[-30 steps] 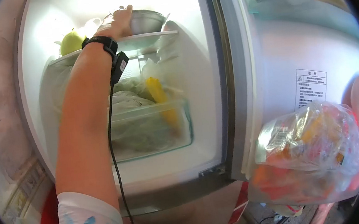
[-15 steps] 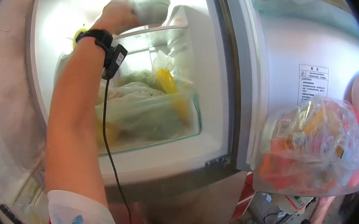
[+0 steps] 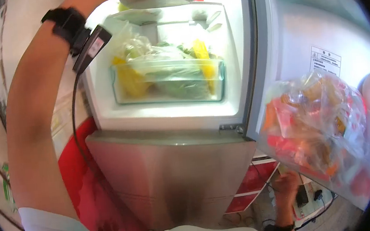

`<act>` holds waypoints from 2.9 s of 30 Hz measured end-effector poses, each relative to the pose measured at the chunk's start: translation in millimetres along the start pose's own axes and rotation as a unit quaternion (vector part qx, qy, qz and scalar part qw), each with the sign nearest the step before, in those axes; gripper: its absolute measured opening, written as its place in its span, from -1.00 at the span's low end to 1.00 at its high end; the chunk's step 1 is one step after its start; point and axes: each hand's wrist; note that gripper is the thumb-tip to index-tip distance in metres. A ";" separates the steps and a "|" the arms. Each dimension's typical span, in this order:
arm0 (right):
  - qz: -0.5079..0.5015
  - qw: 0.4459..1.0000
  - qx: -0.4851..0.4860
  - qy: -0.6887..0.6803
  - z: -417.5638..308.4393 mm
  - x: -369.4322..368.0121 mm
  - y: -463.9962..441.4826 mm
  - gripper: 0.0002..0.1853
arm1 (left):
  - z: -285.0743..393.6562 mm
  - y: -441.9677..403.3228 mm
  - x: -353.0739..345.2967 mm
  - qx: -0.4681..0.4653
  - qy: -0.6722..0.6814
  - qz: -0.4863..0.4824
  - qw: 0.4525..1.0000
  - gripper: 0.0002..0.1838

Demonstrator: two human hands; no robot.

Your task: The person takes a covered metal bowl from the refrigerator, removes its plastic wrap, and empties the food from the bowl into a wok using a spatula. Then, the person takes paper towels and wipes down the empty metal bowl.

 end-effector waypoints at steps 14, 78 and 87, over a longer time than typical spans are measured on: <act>-0.436 0.789 -0.421 -0.101 49.1 -234.0 72.6 -0.16 | 124.3 284.7 16.8 -0.027 0.103 0.038 0.994 -0.44; 0.611 0.708 0.345 -0.080 -126.4 -25.4 931.4 -0.33 | 797.4 357.8 274.5 -0.322 0.773 -0.544 -0.054 -0.63; 0.653 0.645 0.390 -0.073 -180.2 -40.7 1069.4 -0.32 | 907.7 445.4 511.4 -0.319 0.617 -0.682 -0.230 -0.58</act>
Point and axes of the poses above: each hand's wrist, its own y-axis away from the middle knuckle, its own x-axis out of the back of the hand, z = x × y, and after that the axes turned 12 degrees about -x, right-handed
